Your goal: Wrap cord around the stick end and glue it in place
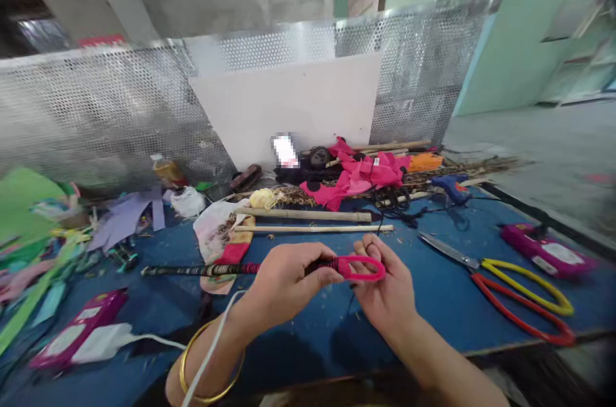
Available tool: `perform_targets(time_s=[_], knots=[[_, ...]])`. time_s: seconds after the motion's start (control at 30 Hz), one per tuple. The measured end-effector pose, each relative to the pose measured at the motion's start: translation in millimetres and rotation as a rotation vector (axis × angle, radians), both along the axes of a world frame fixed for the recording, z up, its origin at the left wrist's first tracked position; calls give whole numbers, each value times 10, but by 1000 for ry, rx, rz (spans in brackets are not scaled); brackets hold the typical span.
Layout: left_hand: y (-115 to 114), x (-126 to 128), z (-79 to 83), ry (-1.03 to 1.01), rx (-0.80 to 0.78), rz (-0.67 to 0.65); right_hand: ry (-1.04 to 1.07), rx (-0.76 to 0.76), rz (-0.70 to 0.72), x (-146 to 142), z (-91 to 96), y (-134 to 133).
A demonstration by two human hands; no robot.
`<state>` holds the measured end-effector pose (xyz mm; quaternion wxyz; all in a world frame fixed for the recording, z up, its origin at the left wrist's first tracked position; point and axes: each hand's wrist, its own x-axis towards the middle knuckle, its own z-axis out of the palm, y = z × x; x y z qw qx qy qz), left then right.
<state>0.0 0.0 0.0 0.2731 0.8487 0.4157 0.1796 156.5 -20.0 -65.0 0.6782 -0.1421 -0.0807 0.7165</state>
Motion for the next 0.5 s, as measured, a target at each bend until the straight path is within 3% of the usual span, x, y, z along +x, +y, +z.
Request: perform_targets(time_s=[0.13, 0.3, 0.5], knots=[[-119, 16, -25, 34, 44, -106, -20, 67, 182, 38, 43, 153], [-194, 31, -180, 84, 164, -182, -145, 98, 374, 80, 86, 249], [-227, 45, -317, 135, 311, -208, -409, 182, 248, 91, 230, 138]])
